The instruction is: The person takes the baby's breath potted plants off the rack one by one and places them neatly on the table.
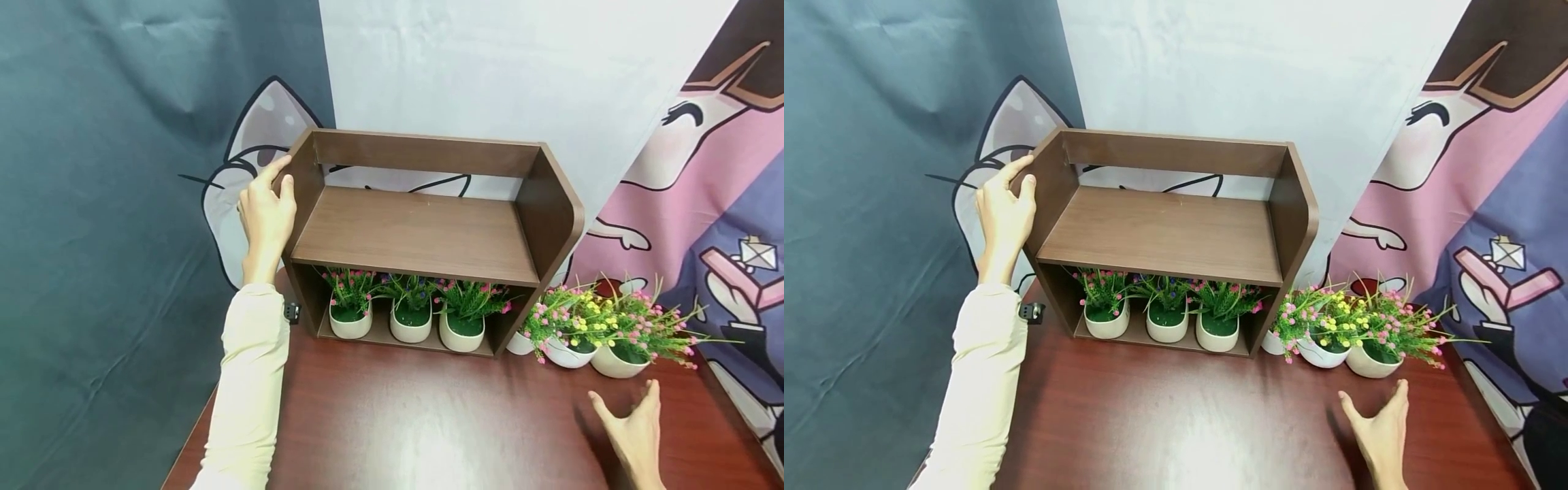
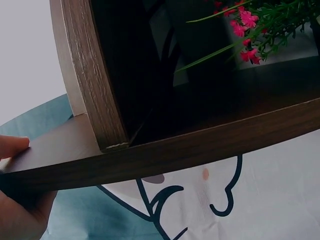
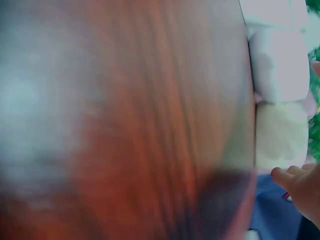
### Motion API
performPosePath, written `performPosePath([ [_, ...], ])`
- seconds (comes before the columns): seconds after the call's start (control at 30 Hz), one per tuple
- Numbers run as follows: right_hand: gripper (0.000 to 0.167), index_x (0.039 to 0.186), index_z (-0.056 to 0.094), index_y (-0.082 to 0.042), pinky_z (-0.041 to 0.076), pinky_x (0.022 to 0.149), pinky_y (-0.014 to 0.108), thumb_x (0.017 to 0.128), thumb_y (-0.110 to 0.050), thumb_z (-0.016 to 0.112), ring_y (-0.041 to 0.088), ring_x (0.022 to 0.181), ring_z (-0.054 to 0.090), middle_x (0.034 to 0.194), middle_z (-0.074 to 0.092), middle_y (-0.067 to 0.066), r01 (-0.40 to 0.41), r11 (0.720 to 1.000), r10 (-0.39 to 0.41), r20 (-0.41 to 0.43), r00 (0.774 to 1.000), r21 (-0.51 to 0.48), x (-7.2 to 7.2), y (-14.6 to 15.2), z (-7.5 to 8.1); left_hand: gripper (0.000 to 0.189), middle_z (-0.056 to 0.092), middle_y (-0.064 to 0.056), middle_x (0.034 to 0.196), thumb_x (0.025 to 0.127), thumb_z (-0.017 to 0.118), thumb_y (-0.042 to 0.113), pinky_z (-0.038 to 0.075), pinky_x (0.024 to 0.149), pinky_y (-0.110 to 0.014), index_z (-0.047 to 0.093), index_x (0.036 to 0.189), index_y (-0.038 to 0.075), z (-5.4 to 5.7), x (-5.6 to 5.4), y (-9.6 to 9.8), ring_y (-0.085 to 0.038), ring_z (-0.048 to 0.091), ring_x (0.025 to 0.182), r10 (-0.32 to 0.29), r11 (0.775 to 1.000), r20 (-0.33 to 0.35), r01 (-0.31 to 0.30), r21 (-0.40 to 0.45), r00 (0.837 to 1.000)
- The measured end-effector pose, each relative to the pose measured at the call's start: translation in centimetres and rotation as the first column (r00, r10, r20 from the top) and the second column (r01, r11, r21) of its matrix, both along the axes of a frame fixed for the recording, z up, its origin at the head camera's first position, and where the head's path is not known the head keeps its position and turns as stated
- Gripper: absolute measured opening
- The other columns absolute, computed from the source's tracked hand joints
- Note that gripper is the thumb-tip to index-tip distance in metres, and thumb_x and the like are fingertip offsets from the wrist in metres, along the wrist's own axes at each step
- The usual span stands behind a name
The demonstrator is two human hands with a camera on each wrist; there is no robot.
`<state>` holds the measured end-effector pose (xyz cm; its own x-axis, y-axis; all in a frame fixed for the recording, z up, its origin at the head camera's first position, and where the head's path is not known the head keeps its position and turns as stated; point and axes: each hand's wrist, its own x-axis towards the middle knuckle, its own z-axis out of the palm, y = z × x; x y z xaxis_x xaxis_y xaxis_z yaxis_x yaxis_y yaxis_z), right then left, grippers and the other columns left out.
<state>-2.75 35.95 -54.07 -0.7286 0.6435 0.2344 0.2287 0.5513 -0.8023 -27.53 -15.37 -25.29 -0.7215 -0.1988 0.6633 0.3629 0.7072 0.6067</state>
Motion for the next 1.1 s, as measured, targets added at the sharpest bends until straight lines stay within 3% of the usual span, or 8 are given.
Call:
performPosePath([
  [0.1,0.099,0.148,0.009,-0.001,0.018,0.102,0.057,0.075,-0.020,0.074,0.049,0.127,0.025,0.143,0.023,0.032,-0.038,0.997,0.038,0.009,0.999,0.062,0.4,-1.3,0.7,0.032,0.043,-0.008,0.050,0.093,0.052,0.019,0.024,0.052,-0.031,0.064,0.123,0.021,0.1,0.0,0.0,-0.024,0.037,0.046,0.002,1.000,0.001,-0.002,0.004,1.000],
  [0.23,0.097,0.148,0.013,-0.004,0.019,0.104,0.052,0.074,-0.015,0.075,0.041,0.132,0.025,0.145,0.024,0.027,-0.061,0.997,0.064,-0.043,0.997,0.055,0.4,-3.5,1.6,0.032,0.044,-0.008,0.050,0.093,0.052,0.019,0.025,0.051,-0.031,0.064,0.123,0.022,0.0,0.0,-0.1,-0.021,0.037,0.045,0.008,1.000,0.007,-0.008,0.006,1.000],
  [0.43,0.095,0.149,0.014,-0.019,0.032,0.100,0.025,0.076,-0.006,0.074,0.020,0.131,0.032,0.145,0.029,0.015,-0.013,0.994,-0.006,-0.174,0.985,-0.108,0.4,-7.6,2.3,0.032,0.042,-0.005,0.048,0.093,0.053,0.020,0.026,0.050,-0.031,0.064,0.123,0.024,0.0,-0.1,-0.1,-0.015,0.035,0.042,0.017,1.000,0.012,-0.017,0.007,1.000],
  [0.57,0.093,0.148,0.015,-0.020,0.034,0.095,0.016,0.077,-0.002,0.072,0.018,0.128,0.035,0.143,0.032,0.014,-0.038,0.985,0.003,-0.208,0.978,-0.166,0.1,-10.0,2.4,0.032,0.040,-0.003,0.047,0.092,0.053,0.020,0.025,0.050,-0.032,0.064,0.122,0.025,0.1,-0.1,0.0,-0.020,0.037,0.043,0.022,1.000,0.016,-0.022,0.009,1.000],
  [0.87,0.085,0.146,0.022,-0.013,0.038,0.094,0.020,0.078,0.006,0.069,0.029,0.125,0.039,0.141,0.036,0.015,-0.199,0.947,0.123,-0.290,0.949,-0.251,-1.8,-15.3,2.4,0.032,0.040,-0.002,0.047,0.093,0.054,0.022,0.026,0.052,-0.033,0.063,0.123,0.026,0.1,-0.3,-0.1,-0.023,0.039,0.046,0.023,1.000,0.025,-0.023,0.000,0.999],
  [1.03,0.083,0.146,0.024,-0.010,0.037,0.094,0.023,0.078,0.008,0.068,0.038,0.122,0.041,0.142,0.036,0.014,-0.317,0.912,0.242,-0.284,0.928,-0.260,-2.5,-19.0,2.4,0.032,0.042,-0.005,0.049,0.093,0.053,0.021,0.026,0.052,-0.033,0.063,0.123,0.025,0.1,-0.3,-0.1,-0.023,0.038,0.047,0.020,1.000,0.027,-0.020,-0.001,0.999],
  [1.1,0.082,0.145,0.025,-0.008,0.038,0.094,0.025,0.077,0.009,0.068,0.039,0.120,0.043,0.141,0.037,0.016,-0.368,0.901,0.296,-0.293,0.909,-0.232,-2.7,-20.5,2.3,0.032,0.043,-0.006,0.050,0.093,0.053,0.021,0.026,0.052,-0.032,0.063,0.124,0.025,0.1,-0.3,-0.1,-0.023,0.038,0.047,0.018,1.000,0.026,-0.018,-0.005,1.000],
])
